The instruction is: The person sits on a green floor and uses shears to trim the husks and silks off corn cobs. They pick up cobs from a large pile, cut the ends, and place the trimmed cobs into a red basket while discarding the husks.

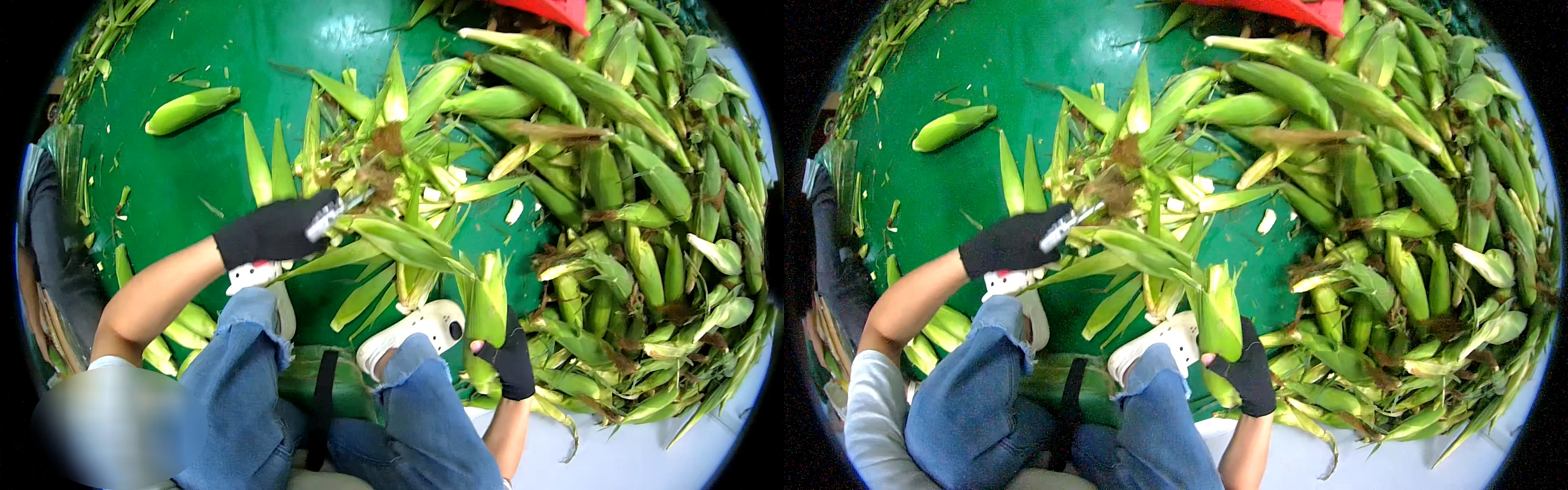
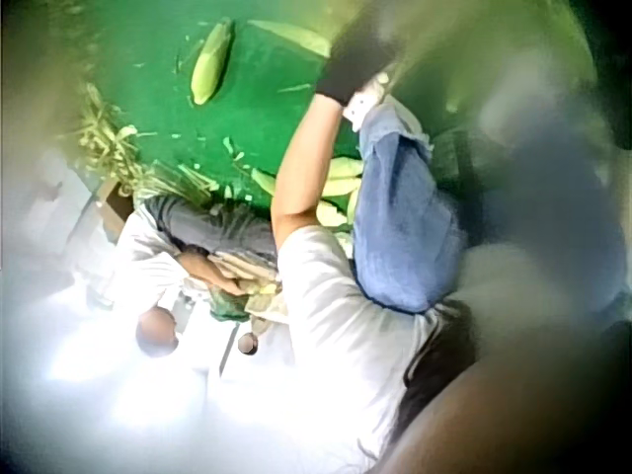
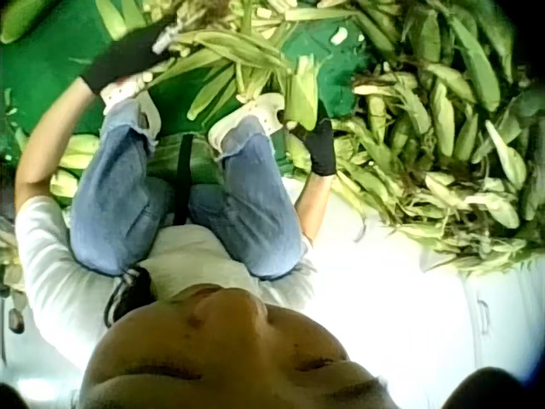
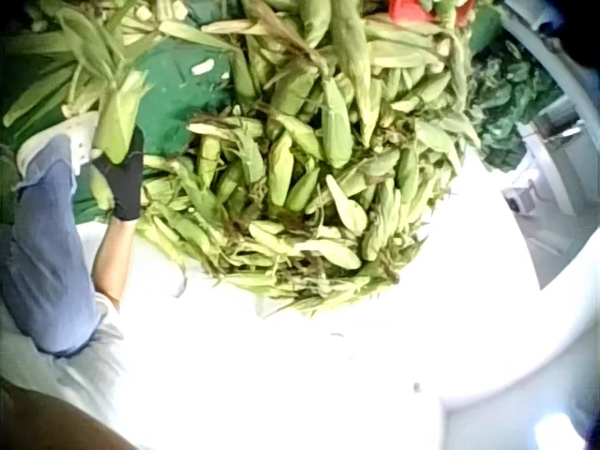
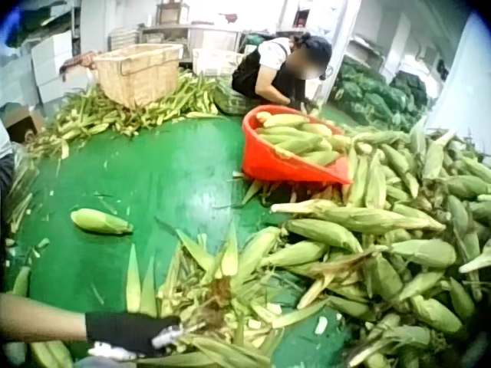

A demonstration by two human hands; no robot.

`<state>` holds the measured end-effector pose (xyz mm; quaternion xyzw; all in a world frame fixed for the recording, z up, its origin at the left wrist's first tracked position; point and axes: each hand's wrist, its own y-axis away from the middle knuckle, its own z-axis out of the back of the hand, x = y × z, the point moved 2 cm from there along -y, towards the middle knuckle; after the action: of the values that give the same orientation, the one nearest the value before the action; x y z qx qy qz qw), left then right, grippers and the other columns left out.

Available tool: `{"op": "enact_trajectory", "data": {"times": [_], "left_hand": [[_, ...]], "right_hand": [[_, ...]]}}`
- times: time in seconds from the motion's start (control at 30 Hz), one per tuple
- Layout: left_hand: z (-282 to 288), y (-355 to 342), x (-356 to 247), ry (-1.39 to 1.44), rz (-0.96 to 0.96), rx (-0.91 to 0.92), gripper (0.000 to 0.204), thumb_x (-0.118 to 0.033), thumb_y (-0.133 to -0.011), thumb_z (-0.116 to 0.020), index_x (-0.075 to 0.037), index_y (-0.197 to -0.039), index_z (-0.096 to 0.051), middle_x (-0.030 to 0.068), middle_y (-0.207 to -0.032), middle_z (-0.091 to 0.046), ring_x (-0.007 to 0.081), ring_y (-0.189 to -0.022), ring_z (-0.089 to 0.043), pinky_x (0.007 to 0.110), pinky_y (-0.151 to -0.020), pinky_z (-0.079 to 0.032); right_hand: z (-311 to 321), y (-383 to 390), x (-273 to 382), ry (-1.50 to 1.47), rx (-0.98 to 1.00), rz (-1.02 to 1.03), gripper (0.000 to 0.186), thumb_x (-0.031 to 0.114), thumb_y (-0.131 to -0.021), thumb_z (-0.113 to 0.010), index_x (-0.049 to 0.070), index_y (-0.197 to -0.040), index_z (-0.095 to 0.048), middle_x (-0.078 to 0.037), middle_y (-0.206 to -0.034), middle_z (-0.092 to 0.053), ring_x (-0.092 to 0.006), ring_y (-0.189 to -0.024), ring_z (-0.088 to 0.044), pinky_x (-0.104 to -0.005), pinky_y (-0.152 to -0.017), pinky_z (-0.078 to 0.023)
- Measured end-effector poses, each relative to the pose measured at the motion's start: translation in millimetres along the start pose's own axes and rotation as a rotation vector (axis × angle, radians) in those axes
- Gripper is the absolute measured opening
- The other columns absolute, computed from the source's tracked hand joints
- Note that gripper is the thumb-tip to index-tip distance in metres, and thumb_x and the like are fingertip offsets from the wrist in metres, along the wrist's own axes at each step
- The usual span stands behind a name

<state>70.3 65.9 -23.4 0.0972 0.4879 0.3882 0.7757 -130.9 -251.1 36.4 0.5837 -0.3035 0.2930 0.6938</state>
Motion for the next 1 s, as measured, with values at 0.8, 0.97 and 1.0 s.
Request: {"op": "enact_trajectory", "data": {"times": [0.8, 0.97, 1.0], "left_hand": [[9.6, -64.3, -65.6, 0.839, 0.024, -0.193, 0.079, -0.024, -0.075, -0.066, 0.004, -0.136, -0.023, 0.0192, -0.101, -0.054, 0.0279, -0.094, -0.055, 0.039, -0.08, -0.045], [-23.3, -23.5, -48.6, -0.141, -0.169, -0.15, 0.08, -0.032, -0.064, -0.072, -0.005, -0.129, -0.035, 0.0174, -0.096, -0.055, 0.028, -0.084, -0.058, 0.043, -0.07, -0.047], [-25.6, -11.0, -60.6, -0.416, -0.109, -0.133, 0.08, -0.034, -0.061, -0.073, -0.004, -0.127, -0.038, 0.0179, -0.097, -0.054, 0.0305, -0.085, -0.056, 0.044, -0.071, -0.046]], "right_hand": [[-86.6, -55.9, -50.7, -0.507, 0.065, 0.144, 0.087, 0.047, -0.067, -0.074, 0.0, -0.13, -0.037, -0.011, -0.119, -0.051, -0.022, -0.107, -0.051, -0.0337, -0.09, -0.041], [-84.6, -55.9, -11.4, -0.115, -0.137, 0.367, 0.078, 0.041, -0.065, -0.077, 0.001, -0.123, -0.043, -0.014, -0.112, -0.054, -0.0238, -0.105, -0.053, -0.0351, -0.088, -0.043], [-83.5, -58.1, -6.1, 0.067, -0.185, 0.417, 0.076, 0.04, -0.065, -0.078, 0.001, -0.121, -0.045, -0.014, -0.11, -0.055, -0.0247, -0.104, -0.053, -0.0355, -0.087, -0.043]]}}
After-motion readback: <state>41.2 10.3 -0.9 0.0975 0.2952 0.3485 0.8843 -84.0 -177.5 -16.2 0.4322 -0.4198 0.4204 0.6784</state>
